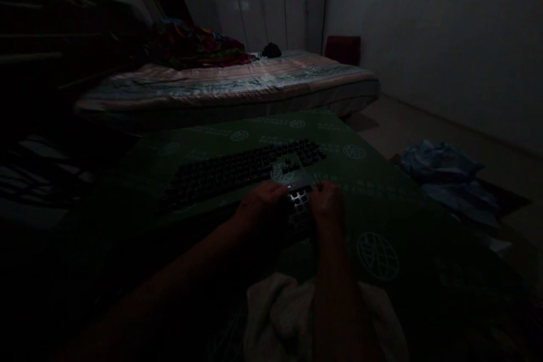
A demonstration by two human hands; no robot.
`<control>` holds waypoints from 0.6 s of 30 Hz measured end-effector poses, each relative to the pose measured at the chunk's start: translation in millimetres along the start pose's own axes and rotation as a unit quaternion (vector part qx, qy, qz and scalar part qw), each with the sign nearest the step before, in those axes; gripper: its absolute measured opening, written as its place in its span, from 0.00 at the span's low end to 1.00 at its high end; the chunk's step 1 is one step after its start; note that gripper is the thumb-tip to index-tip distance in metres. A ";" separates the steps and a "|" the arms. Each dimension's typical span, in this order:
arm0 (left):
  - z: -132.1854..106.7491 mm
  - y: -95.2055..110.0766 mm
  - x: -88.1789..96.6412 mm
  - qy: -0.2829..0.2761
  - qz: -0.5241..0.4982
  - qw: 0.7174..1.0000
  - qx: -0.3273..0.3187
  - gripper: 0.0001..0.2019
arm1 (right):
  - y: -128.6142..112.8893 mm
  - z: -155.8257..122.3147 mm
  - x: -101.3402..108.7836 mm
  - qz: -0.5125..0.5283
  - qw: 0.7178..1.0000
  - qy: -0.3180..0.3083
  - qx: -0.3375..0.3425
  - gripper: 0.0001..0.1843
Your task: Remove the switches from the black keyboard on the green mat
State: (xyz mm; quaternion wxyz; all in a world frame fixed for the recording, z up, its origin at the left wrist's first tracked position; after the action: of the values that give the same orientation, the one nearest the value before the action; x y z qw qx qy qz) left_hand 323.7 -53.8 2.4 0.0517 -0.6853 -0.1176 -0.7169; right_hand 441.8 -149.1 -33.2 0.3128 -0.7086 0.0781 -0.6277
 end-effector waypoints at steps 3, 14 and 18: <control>18.8 17.8 -2.3 0.024 -0.031 0.999 0.005 0.12 | 5.6 4.2 -1.5 0.027 1.000 0.003 -0.010 0.14; 30.1 15.8 -1.6 -0.023 -0.021 0.999 -0.008 0.10 | 10.8 12.5 -2.0 0.120 0.992 0.001 -0.033 0.17; 42.3 21.7 -3.1 0.001 -0.018 1.000 0.004 0.11 | 12.1 14.4 -1.9 0.128 0.991 0.003 -0.040 0.17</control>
State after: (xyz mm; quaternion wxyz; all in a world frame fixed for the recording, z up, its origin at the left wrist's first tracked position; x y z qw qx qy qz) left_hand 370.0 -65.0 2.8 0.0411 -0.6821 -0.1328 -0.7180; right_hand 458.4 -152.7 -41.5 0.3618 -0.7028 0.1941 -0.5810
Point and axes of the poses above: each hand's wrist, its own z-axis towards the middle knuckle, its own x-axis out of the back of the hand, y = z × x, the point moved 3 cm from there along z, towards the middle knuckle, and after that the axes turned 4 degrees about -z, right-handed, at the moved point
